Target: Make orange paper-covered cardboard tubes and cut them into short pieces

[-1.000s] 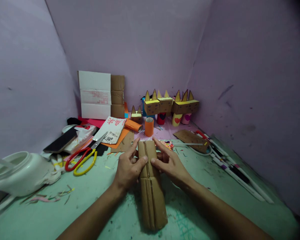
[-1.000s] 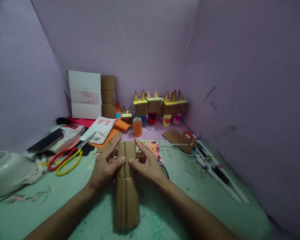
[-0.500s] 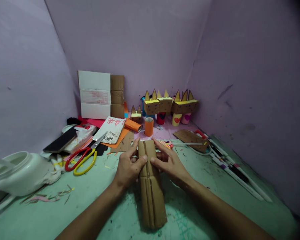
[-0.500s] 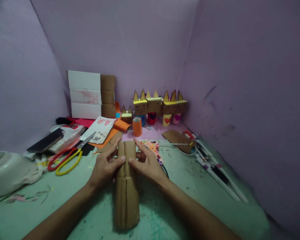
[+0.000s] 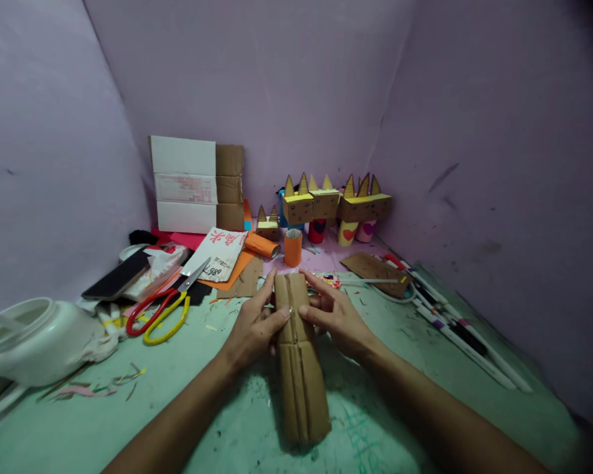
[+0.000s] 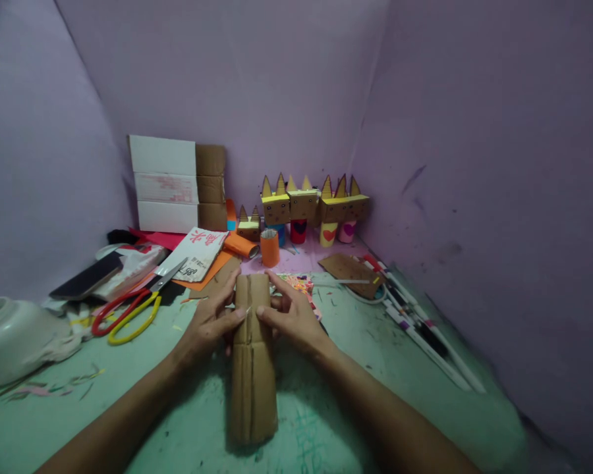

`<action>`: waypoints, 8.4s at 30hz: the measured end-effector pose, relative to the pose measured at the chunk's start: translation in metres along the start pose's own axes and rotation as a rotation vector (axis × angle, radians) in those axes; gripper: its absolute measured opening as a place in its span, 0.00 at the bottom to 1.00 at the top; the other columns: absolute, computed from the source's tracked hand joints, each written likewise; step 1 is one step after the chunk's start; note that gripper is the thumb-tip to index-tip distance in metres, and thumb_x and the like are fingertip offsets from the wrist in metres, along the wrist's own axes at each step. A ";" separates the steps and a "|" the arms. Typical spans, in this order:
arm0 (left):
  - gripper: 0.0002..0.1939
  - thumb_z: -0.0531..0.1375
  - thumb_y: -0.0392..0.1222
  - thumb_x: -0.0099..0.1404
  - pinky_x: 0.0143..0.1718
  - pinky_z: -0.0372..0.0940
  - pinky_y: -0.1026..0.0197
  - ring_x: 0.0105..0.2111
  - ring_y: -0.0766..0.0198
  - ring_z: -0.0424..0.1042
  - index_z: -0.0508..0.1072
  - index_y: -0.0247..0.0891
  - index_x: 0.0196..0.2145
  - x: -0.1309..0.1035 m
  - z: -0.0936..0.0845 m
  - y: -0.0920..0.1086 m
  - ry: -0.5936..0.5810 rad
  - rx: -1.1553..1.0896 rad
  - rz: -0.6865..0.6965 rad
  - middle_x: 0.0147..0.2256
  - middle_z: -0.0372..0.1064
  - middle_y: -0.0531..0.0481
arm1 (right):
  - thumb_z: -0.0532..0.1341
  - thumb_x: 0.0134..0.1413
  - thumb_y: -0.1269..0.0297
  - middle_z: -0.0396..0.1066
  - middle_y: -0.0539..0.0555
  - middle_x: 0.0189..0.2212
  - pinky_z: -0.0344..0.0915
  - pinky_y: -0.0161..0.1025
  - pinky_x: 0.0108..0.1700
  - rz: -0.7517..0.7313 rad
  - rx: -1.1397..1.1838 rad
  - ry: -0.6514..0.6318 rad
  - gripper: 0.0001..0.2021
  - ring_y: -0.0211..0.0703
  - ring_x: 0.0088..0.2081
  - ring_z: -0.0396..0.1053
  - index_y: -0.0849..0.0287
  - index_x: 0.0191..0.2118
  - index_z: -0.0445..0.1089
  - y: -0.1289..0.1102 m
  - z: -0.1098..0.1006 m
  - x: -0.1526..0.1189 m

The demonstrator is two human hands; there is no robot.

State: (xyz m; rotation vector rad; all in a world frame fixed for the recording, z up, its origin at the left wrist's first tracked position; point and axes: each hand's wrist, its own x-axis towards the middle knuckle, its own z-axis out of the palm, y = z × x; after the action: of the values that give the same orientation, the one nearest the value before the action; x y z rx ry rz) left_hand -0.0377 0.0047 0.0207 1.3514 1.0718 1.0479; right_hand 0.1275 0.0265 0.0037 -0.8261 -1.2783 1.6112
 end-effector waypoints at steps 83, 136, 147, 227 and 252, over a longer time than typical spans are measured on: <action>0.31 0.57 0.39 0.53 0.09 0.59 0.70 0.18 0.68 0.66 0.61 0.38 0.56 0.005 -0.005 -0.001 -0.158 -0.369 -0.175 0.31 0.71 0.49 | 0.71 0.36 0.61 0.73 0.56 0.41 0.72 0.45 0.33 -0.007 -0.111 -0.082 0.43 0.45 0.32 0.73 0.56 0.60 0.55 -0.012 0.002 -0.004; 0.29 0.62 0.51 0.54 0.10 0.48 0.70 0.11 0.74 0.52 0.70 0.31 0.50 0.007 0.003 0.004 0.062 -0.081 -0.011 0.14 0.59 0.59 | 0.70 0.31 0.59 0.72 0.49 0.20 0.63 0.31 0.18 0.045 -0.078 0.177 0.19 0.38 0.21 0.68 0.62 0.32 0.69 -0.021 0.004 -0.002; 0.28 0.62 0.51 0.53 0.09 0.46 0.70 0.11 0.75 0.50 0.71 0.31 0.48 0.007 0.007 0.003 0.081 -0.121 -0.014 0.15 0.59 0.59 | 0.69 0.30 0.61 0.73 0.51 0.21 0.62 0.31 0.18 0.058 -0.081 0.206 0.17 0.38 0.21 0.68 0.62 0.31 0.71 -0.023 0.009 -0.003; 0.43 0.69 0.40 0.44 0.48 0.63 0.58 0.52 0.48 0.65 0.60 0.30 0.57 0.008 0.004 -0.004 0.107 -0.348 0.011 0.51 0.68 0.37 | 0.68 0.40 0.53 0.73 0.52 0.25 0.57 0.31 0.24 0.045 -0.108 -0.041 0.19 0.38 0.24 0.67 0.64 0.35 0.76 -0.001 0.000 -0.004; 0.31 0.65 0.41 0.47 0.45 0.64 0.52 0.42 0.49 0.70 0.67 0.29 0.49 0.000 0.011 -0.003 -0.052 -0.255 -0.011 0.45 0.71 0.38 | 0.67 0.42 0.54 0.75 0.55 0.31 0.64 0.38 0.33 -0.029 -0.047 -0.027 0.20 0.45 0.32 0.71 0.63 0.40 0.75 -0.006 -0.004 -0.001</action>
State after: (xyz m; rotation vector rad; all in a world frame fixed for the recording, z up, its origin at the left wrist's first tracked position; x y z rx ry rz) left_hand -0.0275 0.0029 0.0170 1.1598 0.8741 1.0947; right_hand 0.1326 0.0276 0.0086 -0.8131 -1.3463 1.5796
